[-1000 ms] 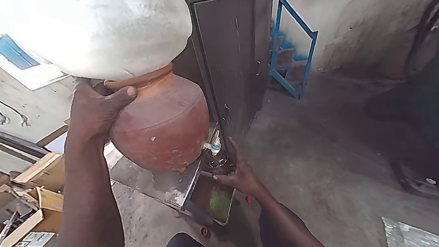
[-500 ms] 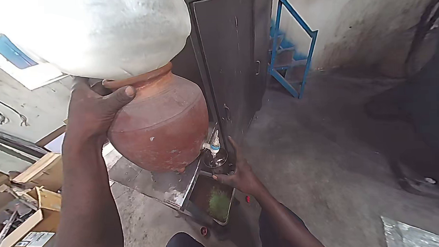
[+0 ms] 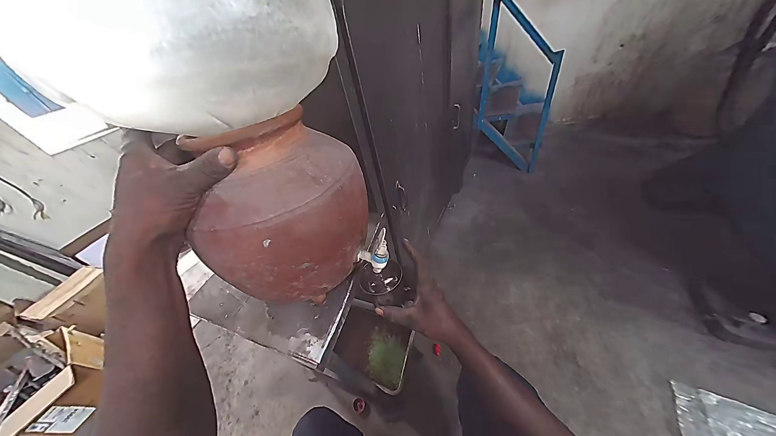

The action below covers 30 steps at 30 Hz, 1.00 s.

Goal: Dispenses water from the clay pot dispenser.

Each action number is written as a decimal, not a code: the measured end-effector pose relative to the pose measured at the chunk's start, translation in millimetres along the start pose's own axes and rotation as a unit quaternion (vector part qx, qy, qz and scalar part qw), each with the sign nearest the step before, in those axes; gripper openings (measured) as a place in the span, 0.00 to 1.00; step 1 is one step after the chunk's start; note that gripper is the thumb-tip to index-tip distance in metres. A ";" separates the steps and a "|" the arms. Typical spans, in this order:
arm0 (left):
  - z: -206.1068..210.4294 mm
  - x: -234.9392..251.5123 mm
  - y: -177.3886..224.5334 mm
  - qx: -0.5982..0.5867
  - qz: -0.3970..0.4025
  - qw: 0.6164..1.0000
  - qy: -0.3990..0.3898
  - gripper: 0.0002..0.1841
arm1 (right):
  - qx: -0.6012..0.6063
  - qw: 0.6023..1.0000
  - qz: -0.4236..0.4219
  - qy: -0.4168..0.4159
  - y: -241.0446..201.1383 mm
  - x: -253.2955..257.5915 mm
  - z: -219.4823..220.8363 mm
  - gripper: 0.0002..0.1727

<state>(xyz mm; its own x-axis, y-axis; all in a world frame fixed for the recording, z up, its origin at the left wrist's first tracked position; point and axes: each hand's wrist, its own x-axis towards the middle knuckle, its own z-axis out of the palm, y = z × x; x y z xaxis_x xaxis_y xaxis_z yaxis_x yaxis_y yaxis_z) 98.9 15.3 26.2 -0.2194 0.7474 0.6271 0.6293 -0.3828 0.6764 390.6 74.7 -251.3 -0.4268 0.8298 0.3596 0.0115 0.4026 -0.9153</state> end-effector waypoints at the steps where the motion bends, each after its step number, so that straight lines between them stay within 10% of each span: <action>1: 0.6 -0.3 0.7 0.002 0.000 1.000 0.000 0.51 | 0.000 1.000 0.002 -0.002 0.3 0.0 -0.4 0.76; 30: -0.1 1.5 -1.7 0.010 0.005 1.000 -0.002 0.50 | 0.017 1.000 0.001 0.000 5.0 2.3 0.4 0.76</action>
<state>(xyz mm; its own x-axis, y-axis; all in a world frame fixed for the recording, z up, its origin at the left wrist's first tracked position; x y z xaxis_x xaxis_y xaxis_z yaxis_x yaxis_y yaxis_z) 97.5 17.0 26.0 -0.2099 0.7459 0.6321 0.6463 -0.3792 0.6622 389.3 78.5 -255.2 -0.4260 0.8310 0.3577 -0.0191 0.3870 -0.9219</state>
